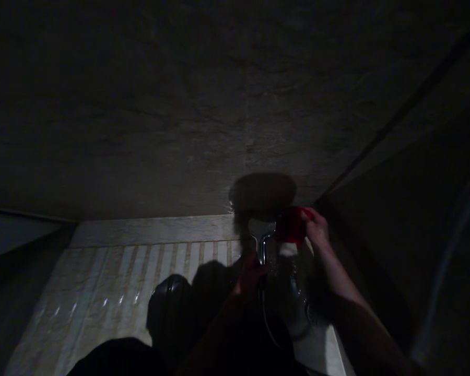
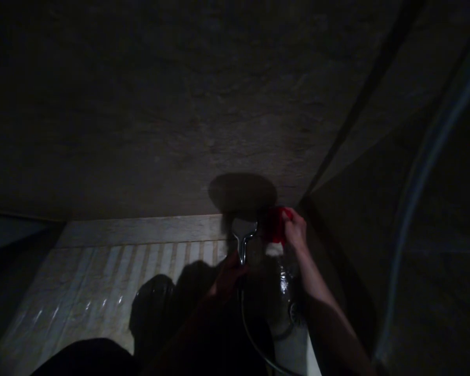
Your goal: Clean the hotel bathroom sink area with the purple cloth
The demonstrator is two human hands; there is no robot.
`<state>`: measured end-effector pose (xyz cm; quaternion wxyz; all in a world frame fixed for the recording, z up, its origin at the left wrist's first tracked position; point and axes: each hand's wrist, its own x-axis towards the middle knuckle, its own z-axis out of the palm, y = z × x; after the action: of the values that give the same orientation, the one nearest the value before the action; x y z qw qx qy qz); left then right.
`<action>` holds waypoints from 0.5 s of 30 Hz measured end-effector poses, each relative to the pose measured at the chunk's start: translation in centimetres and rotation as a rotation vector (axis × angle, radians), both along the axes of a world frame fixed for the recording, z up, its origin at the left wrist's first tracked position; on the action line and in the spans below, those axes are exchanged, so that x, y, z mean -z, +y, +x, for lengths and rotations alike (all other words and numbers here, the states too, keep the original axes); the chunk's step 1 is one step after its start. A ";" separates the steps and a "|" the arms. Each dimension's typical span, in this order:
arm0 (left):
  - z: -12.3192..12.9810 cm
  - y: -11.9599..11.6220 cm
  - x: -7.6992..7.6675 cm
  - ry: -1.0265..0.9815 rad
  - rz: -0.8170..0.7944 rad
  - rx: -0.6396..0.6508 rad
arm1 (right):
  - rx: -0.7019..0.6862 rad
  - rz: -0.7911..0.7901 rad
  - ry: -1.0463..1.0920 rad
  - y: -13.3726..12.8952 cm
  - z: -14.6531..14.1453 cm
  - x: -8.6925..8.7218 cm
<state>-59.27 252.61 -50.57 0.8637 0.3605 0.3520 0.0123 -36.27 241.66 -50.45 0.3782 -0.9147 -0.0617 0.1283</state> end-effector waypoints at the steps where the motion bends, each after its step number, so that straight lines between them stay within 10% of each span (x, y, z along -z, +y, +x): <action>1: -0.1 0.0 -0.3 -0.006 -0.015 0.014 | 0.009 0.073 0.000 0.2 0.0 -1.0; 9: -1.7 0.3 -1.2 -0.097 -0.057 0.073 | -0.144 -0.078 -0.167 3.0 -0.5 -7.3; 15: -0.9 0.6 1.6 0.005 0.022 -0.032 | -0.181 -0.153 0.065 3.7 0.3 -1.8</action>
<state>-60.14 253.17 -52.20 0.8585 0.3643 0.3598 0.0288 -36.00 245.41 -48.62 0.2959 -0.9270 -0.1219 0.1958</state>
